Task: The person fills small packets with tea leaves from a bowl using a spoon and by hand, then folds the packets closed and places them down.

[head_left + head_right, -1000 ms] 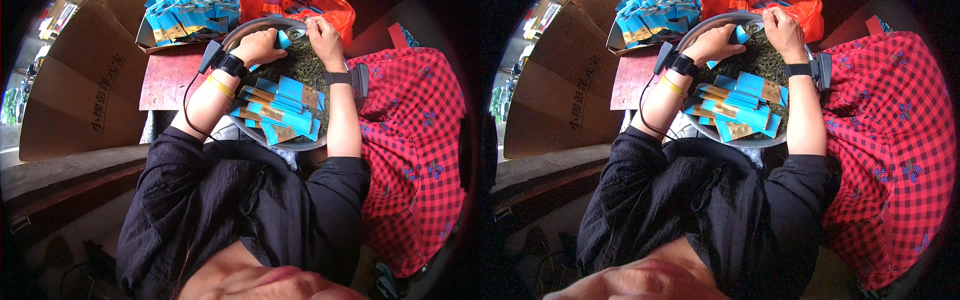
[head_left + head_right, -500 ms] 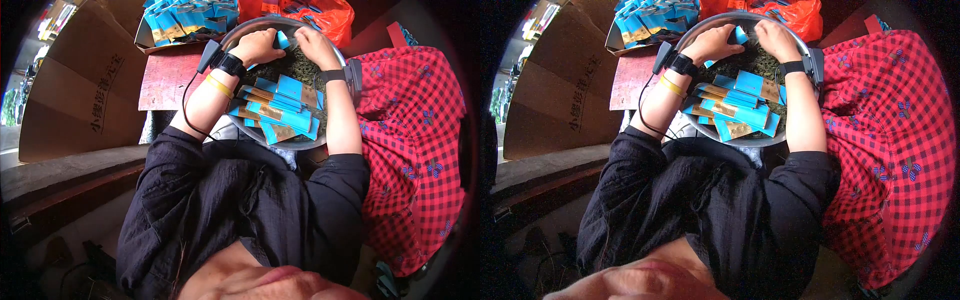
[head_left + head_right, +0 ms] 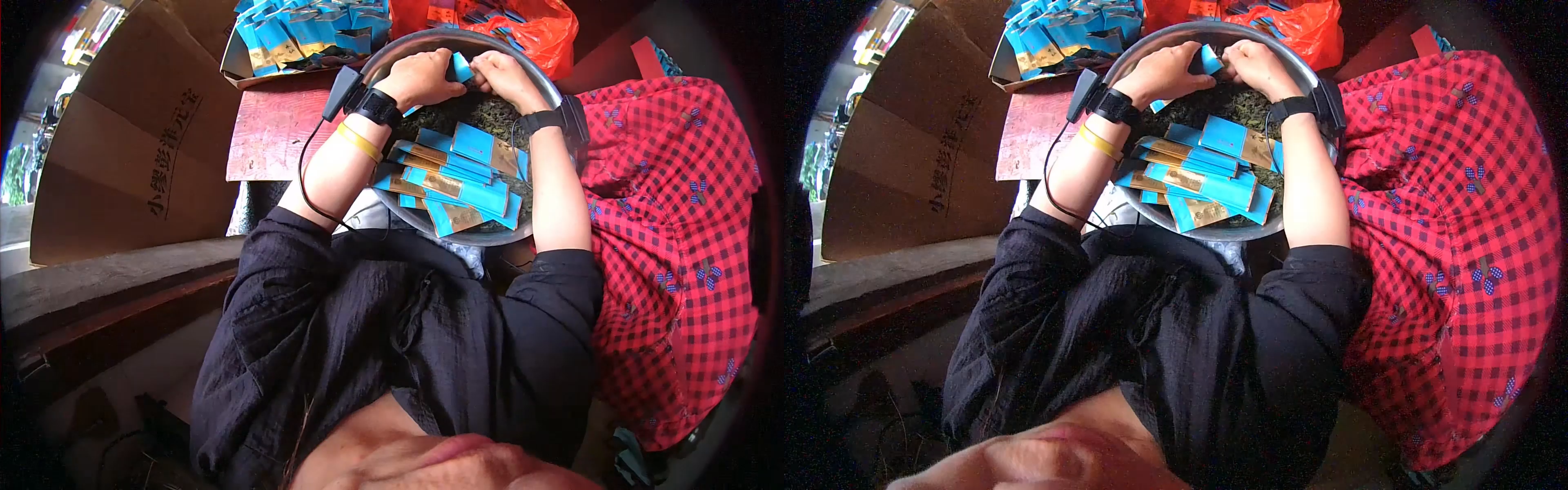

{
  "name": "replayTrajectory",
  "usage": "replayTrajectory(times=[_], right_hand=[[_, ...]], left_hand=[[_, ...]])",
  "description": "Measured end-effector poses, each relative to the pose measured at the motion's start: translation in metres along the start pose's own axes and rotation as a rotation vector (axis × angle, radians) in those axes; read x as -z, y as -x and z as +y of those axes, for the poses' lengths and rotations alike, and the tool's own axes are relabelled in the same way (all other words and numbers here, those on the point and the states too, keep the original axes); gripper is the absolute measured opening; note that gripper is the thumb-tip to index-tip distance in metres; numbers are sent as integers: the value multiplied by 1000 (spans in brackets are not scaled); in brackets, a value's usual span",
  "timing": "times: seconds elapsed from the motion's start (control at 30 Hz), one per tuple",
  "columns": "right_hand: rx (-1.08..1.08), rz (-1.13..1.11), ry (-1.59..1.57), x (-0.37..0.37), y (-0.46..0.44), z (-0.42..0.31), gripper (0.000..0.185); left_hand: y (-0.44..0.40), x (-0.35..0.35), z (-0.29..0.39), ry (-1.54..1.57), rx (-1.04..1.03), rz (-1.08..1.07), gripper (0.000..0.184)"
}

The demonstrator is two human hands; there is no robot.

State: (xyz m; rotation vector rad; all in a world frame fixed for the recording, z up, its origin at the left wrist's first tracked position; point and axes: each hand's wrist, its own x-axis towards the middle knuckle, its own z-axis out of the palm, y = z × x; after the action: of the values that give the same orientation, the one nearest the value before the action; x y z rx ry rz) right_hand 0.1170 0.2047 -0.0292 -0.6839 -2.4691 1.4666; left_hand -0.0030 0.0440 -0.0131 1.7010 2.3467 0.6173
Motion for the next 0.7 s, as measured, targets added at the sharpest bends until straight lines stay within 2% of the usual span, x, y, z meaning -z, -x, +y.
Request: replayTrajectory(times=[0.03,0.23,0.3,0.47,0.5,0.53,0.6,0.7], right_hand=[[13,28,-5,3,0,0,30],[44,219,76,19,0,0,32],[115,392,272,24,0,1,29],[221,422,146,23,3,-8,30],[276,355,106,20,3,-10,30],[329,287,67,17,4,-12,30],[331,295,116,10,6,-15,30],[352,289,149,7,9,-19,29]], left_hand=[[0,0,-1,0,2,2,65],[1,1,1,7,8,-6,62],[2,1,1,9,-6,27,55],[1,0,0,-1,-4,9,65],[2,0,0,-15,-13,29,66],[2,0,0,-16,-13,28,66],[1,1,0,9,-9,18,57],[2,-1,-1,8,-25,51,56]])
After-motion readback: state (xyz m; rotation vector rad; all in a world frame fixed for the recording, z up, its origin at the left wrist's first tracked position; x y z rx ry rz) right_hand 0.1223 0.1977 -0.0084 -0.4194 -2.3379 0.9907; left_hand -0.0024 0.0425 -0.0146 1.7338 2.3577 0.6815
